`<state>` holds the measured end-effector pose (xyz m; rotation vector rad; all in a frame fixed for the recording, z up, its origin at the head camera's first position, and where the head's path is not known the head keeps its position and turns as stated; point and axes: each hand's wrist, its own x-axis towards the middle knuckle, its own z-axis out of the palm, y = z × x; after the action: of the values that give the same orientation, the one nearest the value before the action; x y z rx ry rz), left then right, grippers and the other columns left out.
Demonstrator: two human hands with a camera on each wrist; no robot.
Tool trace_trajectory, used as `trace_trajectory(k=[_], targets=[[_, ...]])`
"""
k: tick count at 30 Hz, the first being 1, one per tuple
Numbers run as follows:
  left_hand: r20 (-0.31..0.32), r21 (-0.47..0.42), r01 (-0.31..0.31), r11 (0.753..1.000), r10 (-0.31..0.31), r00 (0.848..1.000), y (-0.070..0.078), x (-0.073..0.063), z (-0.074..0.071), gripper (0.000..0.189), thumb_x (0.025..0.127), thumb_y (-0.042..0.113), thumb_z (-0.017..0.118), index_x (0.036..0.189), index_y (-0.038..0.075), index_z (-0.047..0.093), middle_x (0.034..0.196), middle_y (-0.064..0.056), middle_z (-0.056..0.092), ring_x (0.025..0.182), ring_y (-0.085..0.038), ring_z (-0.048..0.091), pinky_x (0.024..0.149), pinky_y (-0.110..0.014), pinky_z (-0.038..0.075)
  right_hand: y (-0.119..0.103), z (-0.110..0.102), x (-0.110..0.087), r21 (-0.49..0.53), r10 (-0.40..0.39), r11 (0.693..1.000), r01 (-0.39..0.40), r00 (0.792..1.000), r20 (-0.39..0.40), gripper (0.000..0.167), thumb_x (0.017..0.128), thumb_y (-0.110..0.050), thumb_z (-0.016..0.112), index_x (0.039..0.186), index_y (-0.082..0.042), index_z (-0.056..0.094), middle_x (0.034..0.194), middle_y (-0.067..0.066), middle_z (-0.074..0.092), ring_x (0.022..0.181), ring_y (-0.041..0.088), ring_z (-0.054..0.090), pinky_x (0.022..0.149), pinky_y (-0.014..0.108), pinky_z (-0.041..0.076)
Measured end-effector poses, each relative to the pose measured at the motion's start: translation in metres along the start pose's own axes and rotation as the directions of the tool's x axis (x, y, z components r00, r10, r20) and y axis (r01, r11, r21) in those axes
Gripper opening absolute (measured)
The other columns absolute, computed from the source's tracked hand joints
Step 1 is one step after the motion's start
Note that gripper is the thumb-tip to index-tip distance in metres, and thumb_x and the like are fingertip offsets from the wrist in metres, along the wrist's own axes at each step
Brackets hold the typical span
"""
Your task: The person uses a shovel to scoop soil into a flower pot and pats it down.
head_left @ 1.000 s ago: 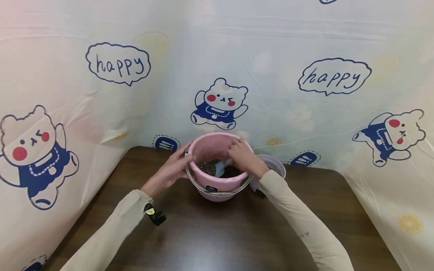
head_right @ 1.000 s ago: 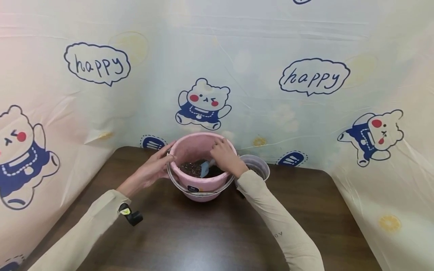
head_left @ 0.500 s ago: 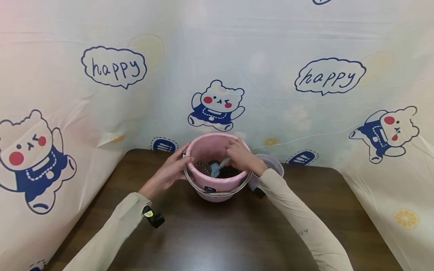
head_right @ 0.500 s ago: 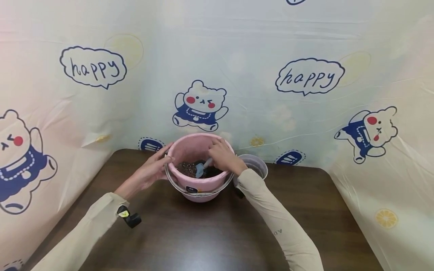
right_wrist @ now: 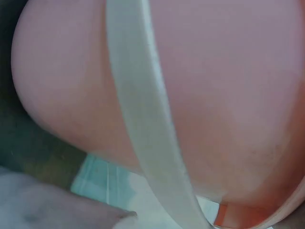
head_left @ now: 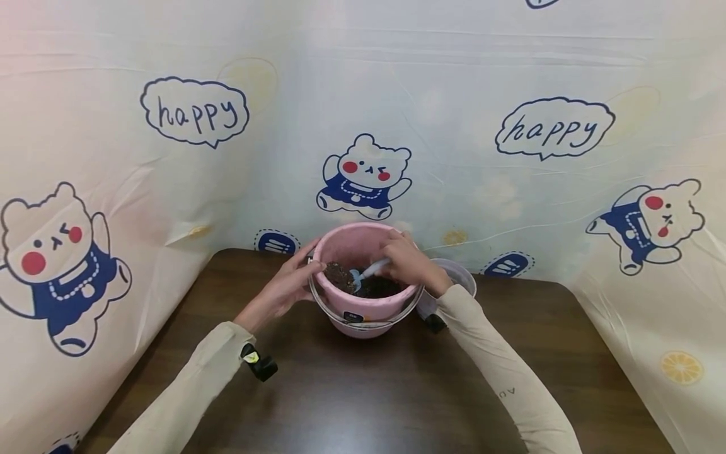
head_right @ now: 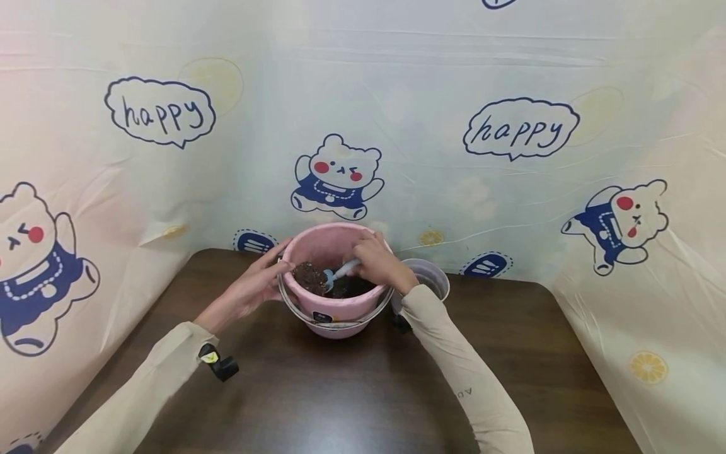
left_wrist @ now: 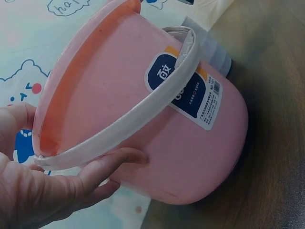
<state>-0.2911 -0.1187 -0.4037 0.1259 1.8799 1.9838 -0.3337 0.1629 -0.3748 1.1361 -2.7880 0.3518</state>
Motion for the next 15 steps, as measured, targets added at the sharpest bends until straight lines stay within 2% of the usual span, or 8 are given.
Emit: trace_trajectory(k=[6, 10, 12, 15], targets=[[-0.011, -0.005, 0.004, 1.0, -0.004, 1.0, -0.001, 0.0004, -0.0004, 0.076, 0.106, 0.021, 0.055, 0.168, 0.04, 0.015, 0.174, -0.016, 0.007, 0.151, -0.05, 0.028, 0.107, -0.073, 0.042, -0.008, 0.0064, 0.0053, -0.182, -0.039, 0.982, 0.05, 0.997, 0.062, 0.013, 0.089, -0.018, 0.083, 0.101, -0.014, 0.083, 0.098, 0.002, 0.077, 0.107, 0.026, 0.06, 0.103, 0.051, 0.039], [-0.012, -0.002, 0.0, 1.0, 0.0, 1.0, -0.0005, 0.0009, -0.0003, 0.076, 0.106, 0.023, 0.055, 0.168, 0.04, 0.015, 0.175, -0.016, 0.007, 0.152, -0.05, 0.027, 0.107, -0.074, 0.042, -0.0106, 0.0085, 0.0082, -0.295, -0.066, 0.952, 0.084, 0.995, 0.072, 0.012, 0.086, -0.016, 0.084, 0.098, -0.012, 0.081, 0.099, 0.005, 0.075, 0.104, 0.027, 0.062, 0.101, 0.048, 0.043], [-0.013, -0.004, 0.0, 1.0, 0.0, 1.0, -0.001, 0.0014, -0.0003, 0.076, 0.105, 0.023, 0.056, 0.168, 0.04, 0.016, 0.174, -0.016, 0.007, 0.152, -0.05, 0.028, 0.107, -0.073, 0.043, -0.0105, 0.009, 0.0087, -0.291, -0.059, 0.953, 0.08, 0.995, 0.08, 0.013, 0.087, -0.014, 0.083, 0.099, -0.01, 0.081, 0.102, 0.006, 0.075, 0.105, 0.027, 0.062, 0.101, 0.047, 0.043], [-0.006, -0.007, -0.005, 1.0, 0.005, 1.0, -0.0028, 0.0027, -0.0001, 0.077, 0.105, 0.022, 0.055, 0.168, 0.039, 0.015, 0.174, -0.017, 0.007, 0.151, -0.049, 0.029, 0.106, -0.072, 0.044, -0.01, 0.0083, 0.0085, -0.227, -0.041, 0.972, 0.061, 0.995, 0.091, 0.013, 0.089, -0.012, 0.082, 0.102, -0.009, 0.081, 0.104, 0.006, 0.075, 0.108, 0.026, 0.063, 0.106, 0.047, 0.043]])
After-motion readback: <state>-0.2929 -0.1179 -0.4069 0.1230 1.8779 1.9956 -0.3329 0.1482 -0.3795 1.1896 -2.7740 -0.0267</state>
